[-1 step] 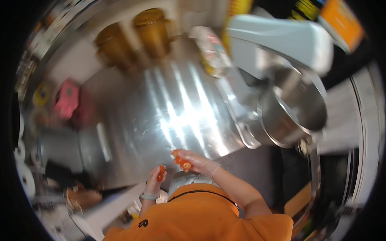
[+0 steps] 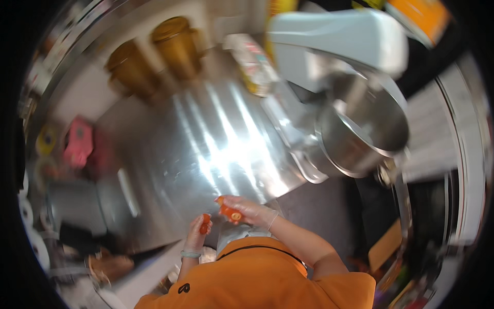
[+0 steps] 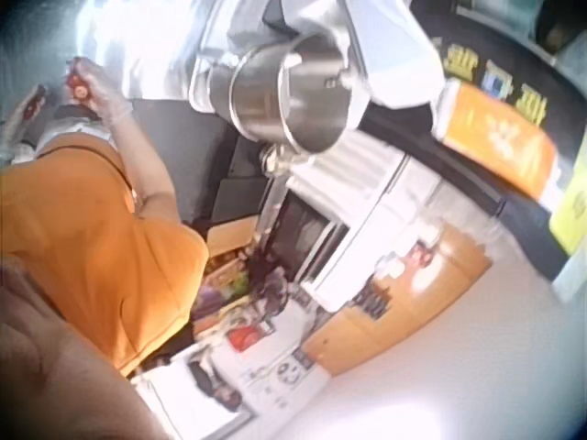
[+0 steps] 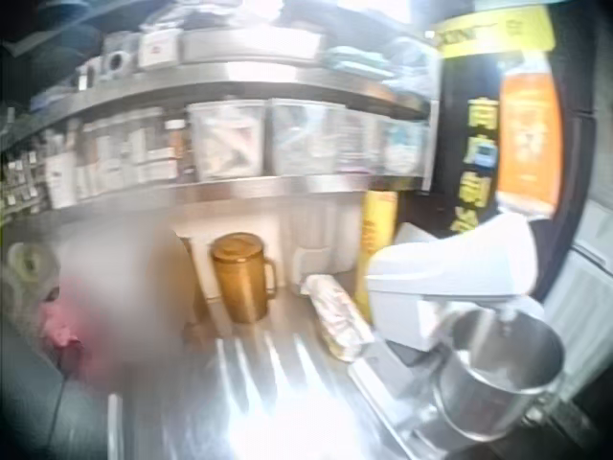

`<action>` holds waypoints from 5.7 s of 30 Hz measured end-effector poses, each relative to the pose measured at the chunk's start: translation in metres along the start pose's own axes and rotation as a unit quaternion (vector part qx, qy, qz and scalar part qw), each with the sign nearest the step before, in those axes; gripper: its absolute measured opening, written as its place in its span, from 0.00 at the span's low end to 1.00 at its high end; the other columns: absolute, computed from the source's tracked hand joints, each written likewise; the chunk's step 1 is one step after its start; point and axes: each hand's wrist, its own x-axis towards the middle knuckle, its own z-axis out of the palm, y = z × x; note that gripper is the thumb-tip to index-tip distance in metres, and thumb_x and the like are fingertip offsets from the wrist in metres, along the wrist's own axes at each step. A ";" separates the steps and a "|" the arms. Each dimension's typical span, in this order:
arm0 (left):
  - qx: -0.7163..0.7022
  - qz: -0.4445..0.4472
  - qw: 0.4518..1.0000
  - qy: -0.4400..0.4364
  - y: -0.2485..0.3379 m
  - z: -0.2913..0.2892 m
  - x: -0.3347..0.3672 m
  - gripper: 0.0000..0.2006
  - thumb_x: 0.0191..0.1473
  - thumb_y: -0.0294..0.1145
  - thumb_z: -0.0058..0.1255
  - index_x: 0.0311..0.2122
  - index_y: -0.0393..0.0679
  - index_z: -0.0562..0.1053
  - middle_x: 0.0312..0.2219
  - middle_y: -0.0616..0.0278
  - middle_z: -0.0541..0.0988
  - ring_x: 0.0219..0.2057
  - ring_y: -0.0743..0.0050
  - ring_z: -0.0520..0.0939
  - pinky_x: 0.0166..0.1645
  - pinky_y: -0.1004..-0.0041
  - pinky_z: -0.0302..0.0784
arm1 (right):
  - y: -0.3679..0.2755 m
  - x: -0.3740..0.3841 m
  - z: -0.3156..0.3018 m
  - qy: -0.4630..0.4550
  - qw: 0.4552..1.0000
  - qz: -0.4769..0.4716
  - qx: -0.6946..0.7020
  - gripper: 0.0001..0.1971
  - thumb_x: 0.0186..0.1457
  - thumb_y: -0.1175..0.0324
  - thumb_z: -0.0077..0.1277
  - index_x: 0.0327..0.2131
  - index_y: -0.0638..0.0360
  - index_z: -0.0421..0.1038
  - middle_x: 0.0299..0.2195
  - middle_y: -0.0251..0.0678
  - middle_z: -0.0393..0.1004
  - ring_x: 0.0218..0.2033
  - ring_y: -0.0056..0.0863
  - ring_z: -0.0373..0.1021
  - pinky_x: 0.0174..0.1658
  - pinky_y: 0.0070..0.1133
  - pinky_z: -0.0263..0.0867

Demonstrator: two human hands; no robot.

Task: The person organizes orange sphere-shaped ingredients on a metal counter by hand and moves them onto a tray. The person wipes the metal counter by hand and then retrieves a purple cloth from a shelf, placing it over a tray of pastries.

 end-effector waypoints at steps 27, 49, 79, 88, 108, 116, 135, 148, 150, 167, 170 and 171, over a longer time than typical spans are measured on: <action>0.379 -0.228 0.649 -0.619 -0.343 0.426 -0.295 0.15 0.59 0.41 0.43 0.38 0.38 0.70 0.23 0.65 0.72 0.21 0.83 0.68 0.26 0.83 0.63 | 0.505 -0.529 0.036 0.480 0.524 -0.595 0.376 0.19 0.60 0.57 0.42 0.51 0.53 0.61 0.34 0.32 0.69 0.25 0.18 0.66 0.24 0.13 0.62; 0.463 -0.415 0.446 -0.644 -0.733 0.660 -0.592 0.17 0.58 0.47 0.43 0.37 0.42 0.69 0.22 0.68 0.70 0.22 0.82 0.70 0.25 0.84 0.65 | 0.753 -0.827 -0.003 0.638 0.127 -0.619 0.441 0.18 0.59 0.59 0.44 0.48 0.57 0.62 0.30 0.35 0.70 0.18 0.21 0.65 0.19 0.13 0.60; 0.502 -0.373 0.486 -0.611 -1.066 0.841 -0.963 0.15 0.59 0.42 0.41 0.41 0.40 0.70 0.26 0.65 0.73 0.27 0.80 0.72 0.34 0.80 0.67 | 1.328 -1.327 -0.219 0.891 0.079 0.212 0.393 0.18 0.55 0.60 0.46 0.47 0.54 0.63 0.39 0.47 0.69 0.37 0.45 0.70 0.37 0.34 0.67; 0.611 -0.321 0.319 -0.649 -1.145 0.853 -1.030 0.16 0.59 0.45 0.41 0.39 0.41 0.71 0.27 0.68 0.72 0.28 0.83 0.71 0.33 0.81 0.67 | 1.400 -1.314 -0.223 0.866 0.049 0.296 0.400 0.20 0.54 0.60 0.48 0.49 0.49 0.60 0.36 0.41 0.67 0.32 0.42 0.71 0.28 0.33 0.69; 0.582 0.138 0.032 -0.801 -1.407 0.787 -1.169 0.19 0.51 0.45 0.50 0.36 0.35 0.71 0.34 0.49 0.77 0.35 0.55 0.78 0.41 0.64 0.73 | 1.386 -1.286 -0.205 0.889 0.054 0.386 0.241 0.24 0.51 0.68 0.51 0.53 0.50 0.62 0.44 0.48 0.65 0.44 0.44 0.65 0.45 0.32 0.63; 0.608 0.137 -0.033 -0.782 -1.411 0.777 -1.193 0.23 0.50 0.44 0.50 0.45 0.34 0.68 0.40 0.43 0.75 0.44 0.49 0.75 0.48 0.61 0.69 | 1.253 -1.250 -0.177 0.968 0.068 0.016 0.240 0.20 0.53 0.74 0.46 0.51 0.62 0.62 0.47 0.51 0.62 0.49 0.48 0.60 0.50 0.34 0.60; 0.610 0.182 0.373 -0.675 -1.180 0.832 -0.878 0.20 0.50 0.33 0.53 0.48 0.37 0.69 0.40 0.53 0.76 0.44 0.65 0.76 0.47 0.72 0.72 | 1.118 -1.256 -0.200 0.953 0.208 -0.218 0.017 0.21 0.50 0.74 0.48 0.50 0.63 0.62 0.44 0.48 0.64 0.44 0.45 0.63 0.47 0.33 0.62; 0.625 0.145 0.696 -0.323 -0.874 0.574 -0.633 0.22 0.48 0.34 0.54 0.47 0.32 0.68 0.40 0.47 0.76 0.37 0.62 0.79 0.44 0.71 0.74 | 0.881 -1.112 -0.174 0.783 0.424 -0.338 -0.305 0.21 0.49 0.72 0.49 0.49 0.63 0.63 0.46 0.46 0.65 0.47 0.43 0.63 0.50 0.31 0.60; 0.596 0.133 0.746 -0.266 -0.833 0.523 -0.614 0.23 0.49 0.35 0.54 0.48 0.32 0.67 0.41 0.48 0.75 0.38 0.63 0.78 0.44 0.71 0.73 | 0.844 -1.058 -0.169 0.740 0.449 -0.352 -0.356 0.20 0.49 0.72 0.49 0.48 0.64 0.64 0.46 0.47 0.65 0.49 0.44 0.62 0.52 0.32 0.59; 0.147 0.129 0.946 0.259 -0.650 0.181 -0.565 0.20 0.51 0.35 0.53 0.46 0.36 0.68 0.38 0.60 0.74 0.35 0.75 0.75 0.42 0.76 0.71 | 0.572 -0.714 -0.097 0.308 0.580 -0.421 -0.626 0.22 0.50 0.72 0.49 0.49 0.67 0.62 0.48 0.46 0.66 0.53 0.45 0.59 0.55 0.33 0.55; 0.152 0.111 0.952 0.241 -0.621 0.193 -0.528 0.20 0.53 0.37 0.51 0.48 0.36 0.67 0.41 0.57 0.73 0.41 0.74 0.74 0.46 0.75 0.69 | 0.527 -0.661 -0.104 0.281 0.621 -0.415 -0.603 0.22 0.50 0.71 0.49 0.50 0.67 0.62 0.49 0.47 0.66 0.54 0.45 0.58 0.56 0.33 0.53; 0.140 0.106 0.956 0.235 -0.608 0.195 -0.512 0.21 0.53 0.37 0.51 0.49 0.36 0.67 0.42 0.56 0.73 0.43 0.72 0.74 0.48 0.75 0.68 | 0.510 -0.644 -0.105 0.273 0.634 -0.412 -0.595 0.22 0.51 0.71 0.49 0.50 0.67 0.62 0.49 0.47 0.66 0.54 0.45 0.58 0.57 0.33 0.53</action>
